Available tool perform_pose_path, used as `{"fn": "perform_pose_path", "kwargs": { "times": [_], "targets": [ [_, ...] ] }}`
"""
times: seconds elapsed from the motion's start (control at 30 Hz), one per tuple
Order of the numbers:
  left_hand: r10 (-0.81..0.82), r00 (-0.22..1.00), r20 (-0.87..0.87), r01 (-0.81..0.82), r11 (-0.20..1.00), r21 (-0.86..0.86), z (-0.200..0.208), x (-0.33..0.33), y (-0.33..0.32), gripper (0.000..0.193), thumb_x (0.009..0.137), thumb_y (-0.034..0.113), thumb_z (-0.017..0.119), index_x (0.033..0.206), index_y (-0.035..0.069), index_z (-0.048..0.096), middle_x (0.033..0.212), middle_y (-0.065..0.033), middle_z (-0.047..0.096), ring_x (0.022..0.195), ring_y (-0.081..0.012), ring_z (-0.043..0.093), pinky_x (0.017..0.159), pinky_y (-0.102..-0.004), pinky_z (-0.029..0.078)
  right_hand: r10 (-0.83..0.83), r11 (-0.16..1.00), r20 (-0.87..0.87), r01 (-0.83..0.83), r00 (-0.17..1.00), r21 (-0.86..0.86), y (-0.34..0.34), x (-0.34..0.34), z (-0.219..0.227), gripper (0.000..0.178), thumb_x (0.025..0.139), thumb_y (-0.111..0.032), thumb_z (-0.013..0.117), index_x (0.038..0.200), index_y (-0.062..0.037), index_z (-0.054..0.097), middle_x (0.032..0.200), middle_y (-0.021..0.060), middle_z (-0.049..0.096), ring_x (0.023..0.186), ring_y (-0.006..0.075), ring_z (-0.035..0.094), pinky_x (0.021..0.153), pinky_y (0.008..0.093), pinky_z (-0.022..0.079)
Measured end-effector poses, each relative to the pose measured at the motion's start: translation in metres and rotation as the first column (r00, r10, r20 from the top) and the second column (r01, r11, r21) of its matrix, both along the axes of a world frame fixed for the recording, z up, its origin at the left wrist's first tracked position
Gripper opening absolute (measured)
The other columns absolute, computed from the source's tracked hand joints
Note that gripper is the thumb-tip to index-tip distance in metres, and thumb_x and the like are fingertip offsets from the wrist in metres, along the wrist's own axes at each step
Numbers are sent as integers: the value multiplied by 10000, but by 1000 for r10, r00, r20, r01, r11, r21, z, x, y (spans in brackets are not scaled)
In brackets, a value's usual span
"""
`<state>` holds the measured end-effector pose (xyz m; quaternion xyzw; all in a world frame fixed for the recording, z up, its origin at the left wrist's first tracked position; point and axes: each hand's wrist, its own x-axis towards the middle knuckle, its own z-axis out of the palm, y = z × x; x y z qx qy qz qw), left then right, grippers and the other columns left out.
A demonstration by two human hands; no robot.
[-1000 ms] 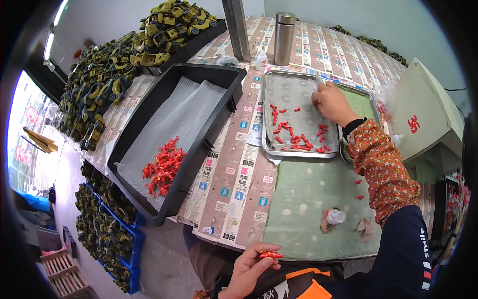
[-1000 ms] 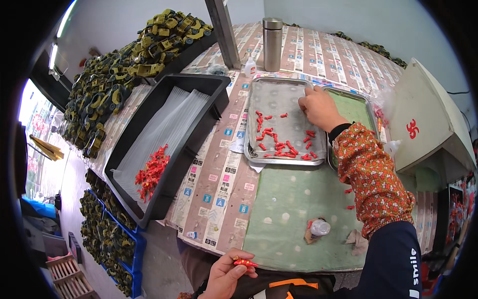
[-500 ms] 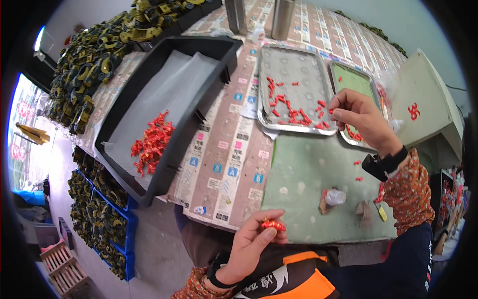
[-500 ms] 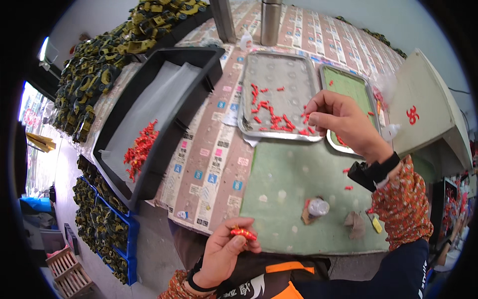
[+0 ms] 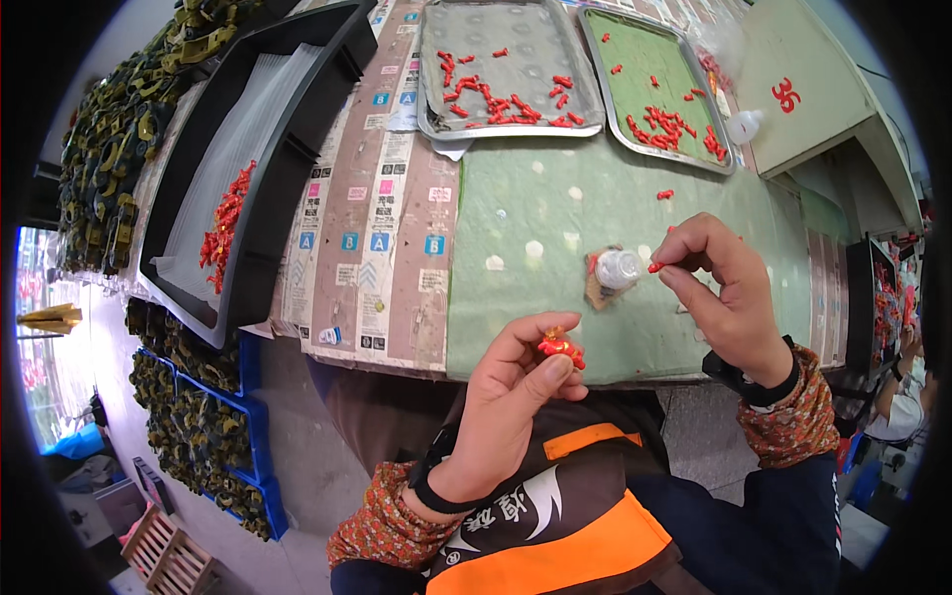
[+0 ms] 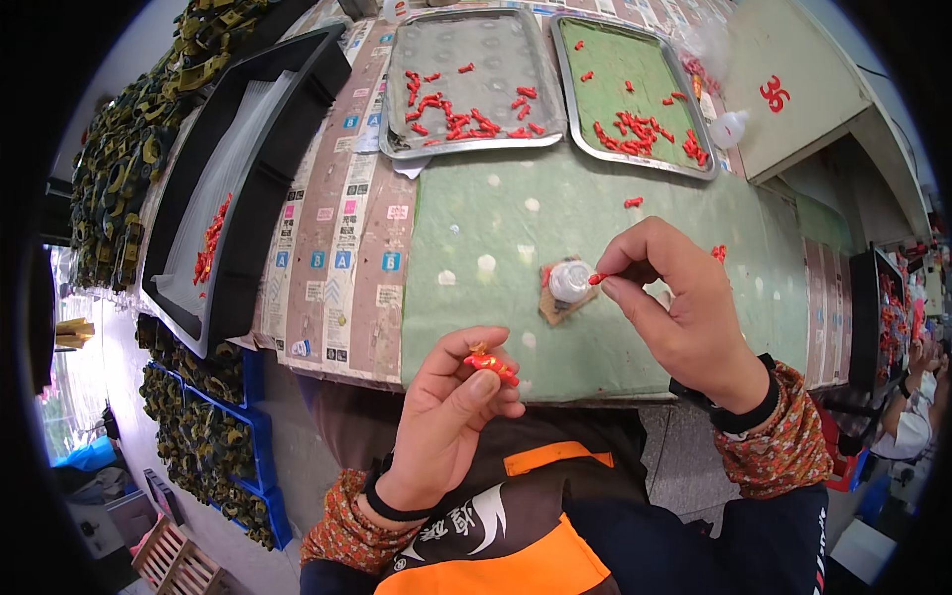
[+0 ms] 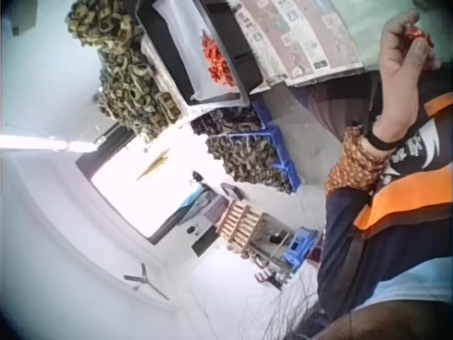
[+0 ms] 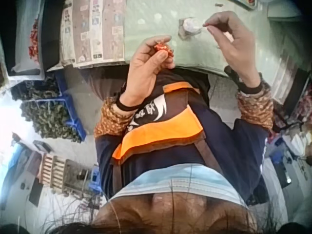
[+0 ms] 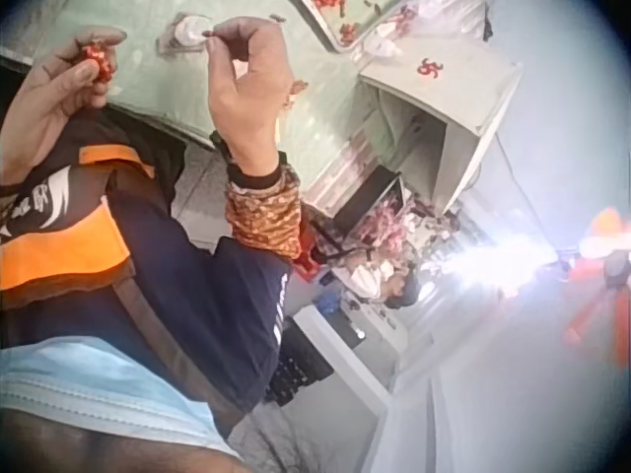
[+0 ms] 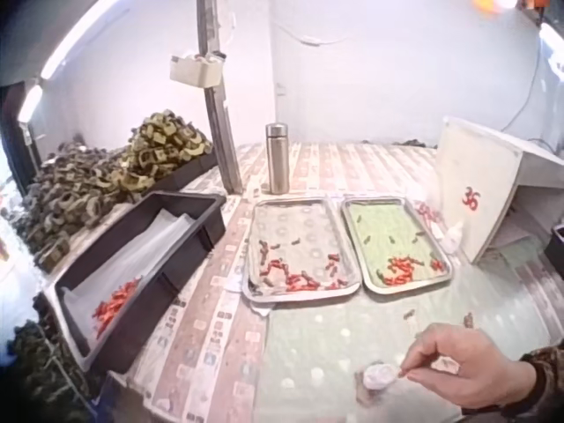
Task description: The worker is assembling small red plastic or rubber components by applying adhesive with a small tool and joining the pieces.
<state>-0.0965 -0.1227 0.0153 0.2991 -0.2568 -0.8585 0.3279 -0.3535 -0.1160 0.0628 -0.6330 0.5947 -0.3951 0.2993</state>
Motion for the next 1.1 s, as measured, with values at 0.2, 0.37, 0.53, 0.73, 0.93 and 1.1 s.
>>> {"fn": "perform_pose_path", "kwargs": {
  "times": [0.2, 0.37, 0.53, 0.73, 0.93, 1.1],
  "targets": [
    [8, 1000, 19, -9, 1000, 28, -4, -6, 13, 396, 1034, 125, 611, 1406, 38, 507, 1137, -53, 647, 970, -106, 652, 860, -288, 566, -80, 955, -360, -32, 929, -294, 12, 5, -13, 233, 816, 121, 687, 1005, 6, 613, 949, 132, 624, 829, 280, 631, 741, 354, 518],
    [9, 1000, 14, -9, 999, 51, -7, -5, 17, 405, 1035, 131, 611, 1415, 40, 504, 1126, -48, 652, 966, -98, 647, 863, -283, 563, -153, 913, -485, -64, 861, -402, 13, 15, -21, 268, 799, 113, 712, 1029, 4, 630, 969, 140, 637, 849, 320, 624, 738, 397, 526],
    [34, 999, 15, -35, 997, 66, -7, -5, 18, 391, 1029, 120, 618, 1397, 37, 513, 1117, -51, 654, 960, -100, 648, 861, -280, 563, -170, 894, -539, -101, 825, -437, 7, 19, -26, 298, 782, 121, 723, 1045, 10, 637, 973, 141, 637, 837, 322, 622, 717, 401, 526],
    [55, 998, 9, -56, 996, 74, -15, -1, 18, 374, 1029, 114, 617, 1381, 38, 516, 1104, -55, 661, 955, -105, 650, 858, -293, 570, -161, 884, -611, -162, 775, -438, 1, 18, -28, 303, 770, 114, 725, 1041, 13, 633, 961, 142, 626, 800, 322, 611, 674, 403, 517],
    [59, 998, 2, -59, 995, 81, -15, 0, 18, 348, 1039, 129, 606, 1364, 38, 525, 1116, -63, 668, 958, -112, 651, 858, -303, 574, -157, 885, -649, -186, 745, -427, 0, 19, -29, 293, 769, 103, 719, 1033, 15, 628, 956, 146, 619, 796, 326, 608, 669, 408, 518],
    [48, 999, -3, -47, 996, 81, -15, 1, 19, 333, 1052, 144, 588, 1361, 37, 530, 1137, -67, 665, 969, -118, 646, 870, -305, 570, -153, 888, -657, -190, 738, -420, 0, 18, -29, 299, 767, 108, 718, 1037, 17, 628, 959, 150, 624, 812, 330, 613, 683, 417, 520]
  ]
}}
